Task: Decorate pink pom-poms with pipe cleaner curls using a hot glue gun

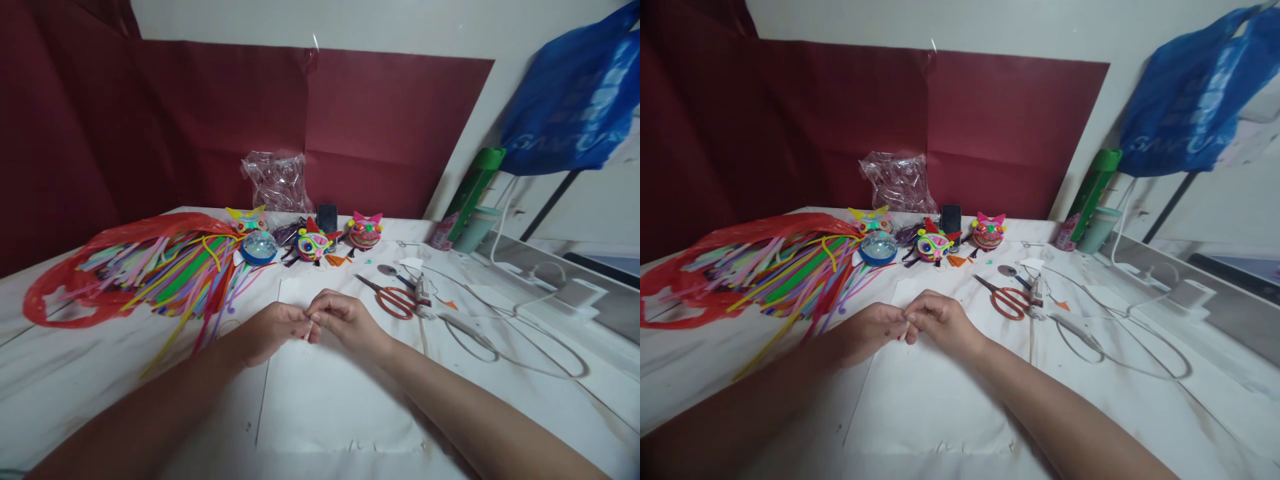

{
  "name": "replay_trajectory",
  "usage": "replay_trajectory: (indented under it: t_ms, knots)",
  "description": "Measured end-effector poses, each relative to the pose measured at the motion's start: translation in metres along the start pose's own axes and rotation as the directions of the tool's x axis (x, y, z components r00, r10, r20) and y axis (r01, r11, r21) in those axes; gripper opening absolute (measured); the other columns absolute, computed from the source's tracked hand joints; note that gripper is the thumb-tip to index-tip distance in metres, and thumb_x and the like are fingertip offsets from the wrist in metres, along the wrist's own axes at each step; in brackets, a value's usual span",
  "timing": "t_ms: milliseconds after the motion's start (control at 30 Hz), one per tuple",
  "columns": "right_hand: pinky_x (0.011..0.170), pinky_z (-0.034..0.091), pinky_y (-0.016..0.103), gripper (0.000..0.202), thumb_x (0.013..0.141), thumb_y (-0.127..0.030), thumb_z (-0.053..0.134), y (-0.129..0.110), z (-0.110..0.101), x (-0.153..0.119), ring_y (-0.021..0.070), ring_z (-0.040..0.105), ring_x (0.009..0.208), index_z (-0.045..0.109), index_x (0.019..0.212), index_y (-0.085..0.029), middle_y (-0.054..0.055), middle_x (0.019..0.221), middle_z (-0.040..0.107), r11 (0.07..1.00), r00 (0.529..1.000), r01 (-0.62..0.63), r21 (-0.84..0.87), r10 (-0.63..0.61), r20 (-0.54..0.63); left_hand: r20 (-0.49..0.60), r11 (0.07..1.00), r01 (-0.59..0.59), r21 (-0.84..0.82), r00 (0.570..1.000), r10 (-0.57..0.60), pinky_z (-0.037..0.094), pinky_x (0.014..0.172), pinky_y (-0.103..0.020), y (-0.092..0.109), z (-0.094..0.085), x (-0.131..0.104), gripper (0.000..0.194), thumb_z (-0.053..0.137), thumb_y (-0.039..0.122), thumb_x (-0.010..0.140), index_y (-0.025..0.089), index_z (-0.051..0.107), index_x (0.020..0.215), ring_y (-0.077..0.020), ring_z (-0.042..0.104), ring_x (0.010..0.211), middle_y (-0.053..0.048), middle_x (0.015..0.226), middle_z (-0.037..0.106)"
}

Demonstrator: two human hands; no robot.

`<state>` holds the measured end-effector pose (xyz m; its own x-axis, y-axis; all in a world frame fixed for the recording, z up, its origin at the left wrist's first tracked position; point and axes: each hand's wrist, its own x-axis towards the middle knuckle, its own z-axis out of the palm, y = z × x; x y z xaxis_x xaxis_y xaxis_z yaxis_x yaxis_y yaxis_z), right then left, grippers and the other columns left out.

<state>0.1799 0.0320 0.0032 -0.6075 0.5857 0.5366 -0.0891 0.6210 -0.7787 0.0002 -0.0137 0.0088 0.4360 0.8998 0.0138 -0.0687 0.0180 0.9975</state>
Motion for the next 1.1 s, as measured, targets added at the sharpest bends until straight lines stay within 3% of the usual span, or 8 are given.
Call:
replay_trajectory:
  t_ms: [100, 200, 367, 600, 733, 867, 967, 1100]
  knots:
    - [0.077, 0.052, 0.037, 0.046, 0.087, -0.05, 0.059, 0.005, 0.002, -0.002, 0.0201, 0.061, 0.086, 0.055, 0.122, -0.02, 0.01, 0.099, 0.062, 0.966, 0.989, 0.117, -0.231, -0.135, -0.062, -0.111, 0.978, -0.033, -0.208, 0.994, 0.01, 0.04, 0.076, -0.03, -0.005, 0.003, 0.003, 0.03, 0.079, 0.039, 0.065, 0.012, 0.068, 0.07, -0.0148, 0.052, 0.072, -0.003, 0.072, 0.061]
    - [0.087, 0.048, 0.046, 0.071, 0.082, -0.045, 0.067, 0.011, 0.007, -0.005, 0.0272, 0.055, 0.103, 0.035, 0.141, -0.022, 0.015, 0.117, 0.058, 0.839, 0.965, 0.224, -0.497, -0.262, -0.009, -0.162, 0.949, -0.012, -0.314, 0.986, -0.041, 0.041, 0.075, -0.03, -0.008, 0.004, 0.005, 0.028, 0.079, 0.035, 0.067, 0.01, 0.069, 0.075, -0.0164, 0.057, 0.075, -0.006, 0.077, 0.064]
    - [0.079, 0.048, 0.046, 0.063, 0.088, -0.036, 0.06, 0.015, 0.016, -0.009, 0.0285, 0.057, 0.092, 0.031, 0.141, -0.017, 0.015, 0.102, 0.063, 0.708, 0.945, 0.27, -0.653, -0.325, 0.037, -0.123, 0.932, -0.004, -0.364, 0.991, -0.044, 0.041, 0.076, -0.029, -0.01, 0.009, 0.005, 0.027, 0.08, 0.031, 0.066, 0.009, 0.069, 0.077, -0.0165, 0.058, 0.076, -0.006, 0.075, 0.066]
    - [0.076, 0.047, 0.043, 0.056, 0.088, -0.031, 0.06, 0.014, 0.015, -0.01, 0.0276, 0.059, 0.087, 0.037, 0.138, -0.017, 0.013, 0.095, 0.066, 0.693, 0.939, 0.285, -0.662, -0.34, 0.048, -0.046, 0.942, 0.021, -0.336, 0.998, -0.038, 0.04, 0.083, -0.033, -0.008, 0.016, 0.004, 0.03, 0.077, 0.037, 0.07, 0.009, 0.067, 0.075, -0.0178, 0.058, 0.076, -0.006, 0.072, 0.063]
    - [0.084, 0.048, 0.043, 0.077, 0.081, -0.034, 0.068, 0.012, 0.016, -0.01, 0.0268, 0.059, 0.099, 0.027, 0.145, -0.021, 0.015, 0.116, 0.062, 0.815, 0.955, 0.221, -0.536, -0.293, -0.052, -0.164, 0.966, 0.011, -0.257, 0.985, -0.055, 0.04, 0.072, -0.028, -0.009, 0.012, 0.003, 0.035, 0.078, 0.042, 0.067, 0.009, 0.068, 0.075, -0.0163, 0.057, 0.073, -0.007, 0.076, 0.063]
    - [0.084, 0.05, 0.038, 0.036, 0.089, -0.03, 0.054, 0.01, 0.012, -0.007, 0.0226, 0.062, 0.095, 0.053, 0.124, -0.019, 0.011, 0.105, 0.067, 0.932, 0.975, 0.038, -0.361, -0.114, -0.191, -0.217, 0.982, -0.044, -0.182, 0.976, 0.003, 0.044, 0.075, -0.032, -0.012, 0.007, 0.005, 0.037, 0.077, 0.045, 0.066, 0.011, 0.064, 0.074, -0.0169, 0.057, 0.071, -0.006, 0.072, 0.063]
    - [0.074, 0.052, 0.032, 0.022, 0.093, -0.029, 0.048, 0.008, 0.006, -0.003, 0.0184, 0.064, 0.081, 0.063, 0.105, -0.018, 0.007, 0.09, 0.067, 0.954, 0.982, -0.063, -0.293, 0.006, -0.191, -0.207, 0.998, -0.016, 0.061, 0.978, 0.028, 0.046, 0.071, -0.033, -0.015, 0.004, 0.006, 0.038, 0.063, 0.051, 0.075, 0.013, 0.06, 0.072, -0.0164, 0.058, 0.066, -0.006, 0.071, 0.063]
    - [0.076, 0.05, 0.033, 0.026, 0.095, -0.027, 0.047, 0.009, 0.0, 0.0, 0.0193, 0.06, 0.086, 0.058, 0.117, -0.018, 0.009, 0.095, 0.064, 0.883, 0.98, 0.178, -0.435, -0.2, -0.004, -0.224, 0.936, 0.019, 0.351, 0.973, 0.064, 0.046, 0.064, -0.031, -0.019, 0.002, 0.006, 0.028, 0.053, 0.041, 0.076, 0.015, 0.06, 0.067, -0.0172, 0.058, 0.062, -0.006, 0.067, 0.065]
